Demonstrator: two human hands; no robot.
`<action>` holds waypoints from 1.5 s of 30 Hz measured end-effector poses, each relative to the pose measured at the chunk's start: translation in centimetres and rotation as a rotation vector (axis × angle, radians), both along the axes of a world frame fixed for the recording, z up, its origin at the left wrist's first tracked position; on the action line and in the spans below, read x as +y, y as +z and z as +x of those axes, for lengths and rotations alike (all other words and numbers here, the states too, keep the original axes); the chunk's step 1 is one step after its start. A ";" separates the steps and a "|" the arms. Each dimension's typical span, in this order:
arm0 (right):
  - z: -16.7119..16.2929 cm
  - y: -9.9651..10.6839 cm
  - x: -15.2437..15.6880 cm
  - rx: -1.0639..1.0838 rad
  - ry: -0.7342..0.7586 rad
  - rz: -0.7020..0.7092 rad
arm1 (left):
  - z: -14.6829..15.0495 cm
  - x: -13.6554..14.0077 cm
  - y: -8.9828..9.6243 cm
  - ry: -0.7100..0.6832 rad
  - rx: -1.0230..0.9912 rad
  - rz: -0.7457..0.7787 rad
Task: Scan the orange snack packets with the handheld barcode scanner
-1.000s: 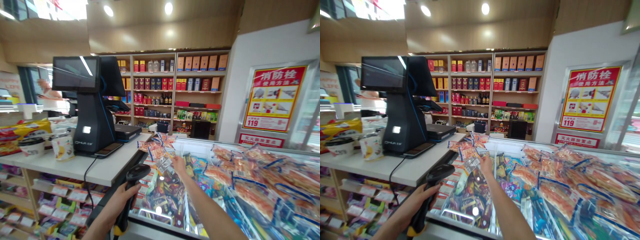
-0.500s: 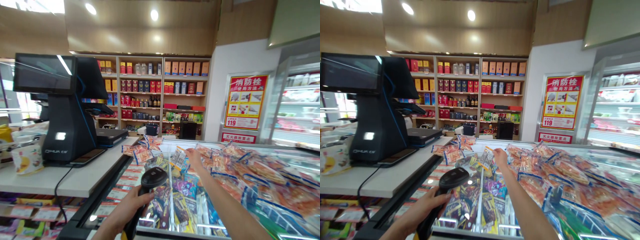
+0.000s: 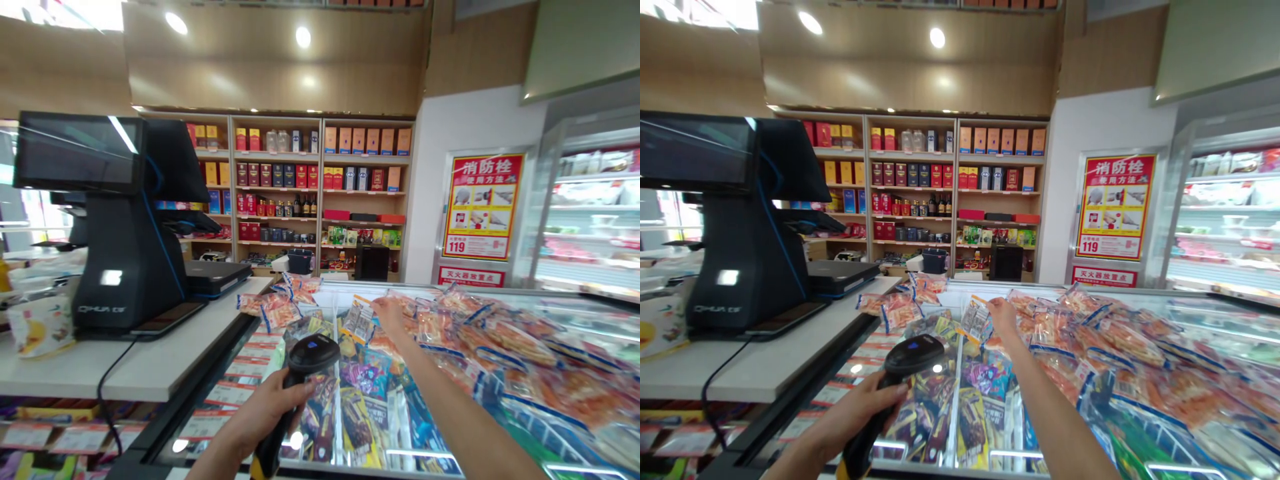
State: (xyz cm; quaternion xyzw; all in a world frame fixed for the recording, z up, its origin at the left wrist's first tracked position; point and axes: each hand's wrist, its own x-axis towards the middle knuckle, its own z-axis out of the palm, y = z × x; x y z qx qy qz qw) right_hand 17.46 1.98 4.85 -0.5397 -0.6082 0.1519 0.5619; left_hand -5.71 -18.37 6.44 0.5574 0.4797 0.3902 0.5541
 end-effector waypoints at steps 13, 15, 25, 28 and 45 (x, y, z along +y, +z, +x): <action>5.6 1.4 0.9 -0.341 -0.350 -0.070 | -2.3 0.2 0.4 0.241 0.053 0.071; 6.6 1.6 0.7 -0.440 -0.419 -0.075 | -3.1 0.1 0.3 0.256 0.072 0.061; -5.0 -1.6 1.0 -0.620 -0.127 -0.009 | -7.6 0.7 -2.0 0.439 0.051 0.015; -10.8 -3.2 1.5 -0.641 0.088 -0.050 | -8.8 0.9 -3.0 0.458 0.078 0.037; -19.8 -6.0 6.3 -0.493 0.068 -0.323 | -10.4 2.2 -4.0 0.423 0.104 0.049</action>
